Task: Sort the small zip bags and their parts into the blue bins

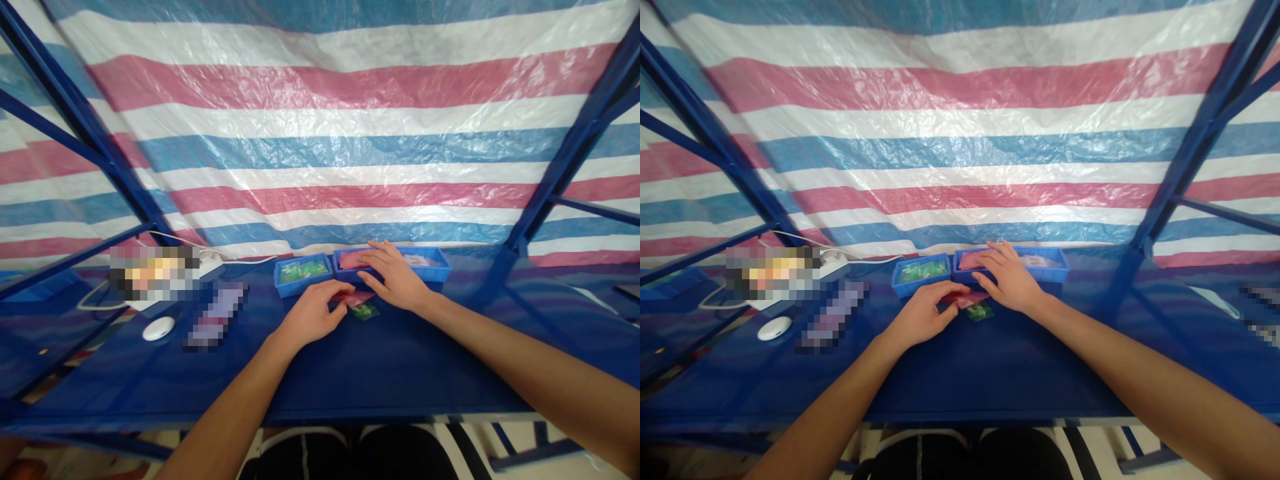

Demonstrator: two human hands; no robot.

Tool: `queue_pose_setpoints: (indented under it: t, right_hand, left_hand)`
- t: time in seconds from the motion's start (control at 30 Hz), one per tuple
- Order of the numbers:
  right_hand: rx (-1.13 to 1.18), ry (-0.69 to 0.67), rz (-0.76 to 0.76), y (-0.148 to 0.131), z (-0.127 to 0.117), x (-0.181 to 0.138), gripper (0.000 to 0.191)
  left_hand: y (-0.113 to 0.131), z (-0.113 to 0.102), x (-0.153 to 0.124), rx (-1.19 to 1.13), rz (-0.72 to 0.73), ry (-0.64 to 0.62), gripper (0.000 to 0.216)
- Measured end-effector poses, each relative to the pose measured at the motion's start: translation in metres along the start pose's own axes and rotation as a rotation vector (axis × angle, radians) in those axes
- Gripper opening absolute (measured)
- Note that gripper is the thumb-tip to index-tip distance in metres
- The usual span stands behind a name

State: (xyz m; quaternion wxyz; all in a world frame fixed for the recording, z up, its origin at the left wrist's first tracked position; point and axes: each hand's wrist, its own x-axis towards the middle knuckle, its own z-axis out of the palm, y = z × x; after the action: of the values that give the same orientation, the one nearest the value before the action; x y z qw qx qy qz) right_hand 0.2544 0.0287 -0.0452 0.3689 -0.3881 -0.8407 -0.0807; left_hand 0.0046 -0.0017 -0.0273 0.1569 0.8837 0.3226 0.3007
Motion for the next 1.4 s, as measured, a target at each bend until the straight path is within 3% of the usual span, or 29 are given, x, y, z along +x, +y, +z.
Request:
queue_pose_setpoints:
  t: [0.17, 0.33, 0.53, 0.73, 1.1, 1.4]
  right_hand:
    - [0.146, 0.012, -0.123, -0.015, -0.008, 0.004, 0.035]
    - [0.255, -0.003, -0.175, -0.026, -0.010, 0.004, 0.034]
    - [0.329, -0.042, -0.095, -0.027, -0.007, 0.000, 0.022]
    - [0.370, -0.041, -0.002, -0.025, -0.001, 0.000, 0.019]
    - [0.449, -0.122, 0.035, -0.029, -0.006, 0.000, 0.030]
    - [0.534, -0.084, 0.092, -0.031, -0.007, 0.002, 0.035]
  left_hand:
    - [0.001, 0.000, 0.002, -0.063, -0.056, 0.048, 0.021]
    - [-0.002, -0.002, 0.002, -0.023, -0.093, 0.108, 0.021]
    - [-0.012, 0.002, 0.003, -0.095, -0.115, 0.209, 0.023]
    - [-0.009, 0.004, 0.002, -0.225, -0.157, 0.224, 0.029]
    - [-0.008, -0.001, 0.003, -0.249, -0.171, 0.238, 0.029]
    - [-0.012, 0.002, 0.005, -0.438, -0.245, 0.277, 0.033]
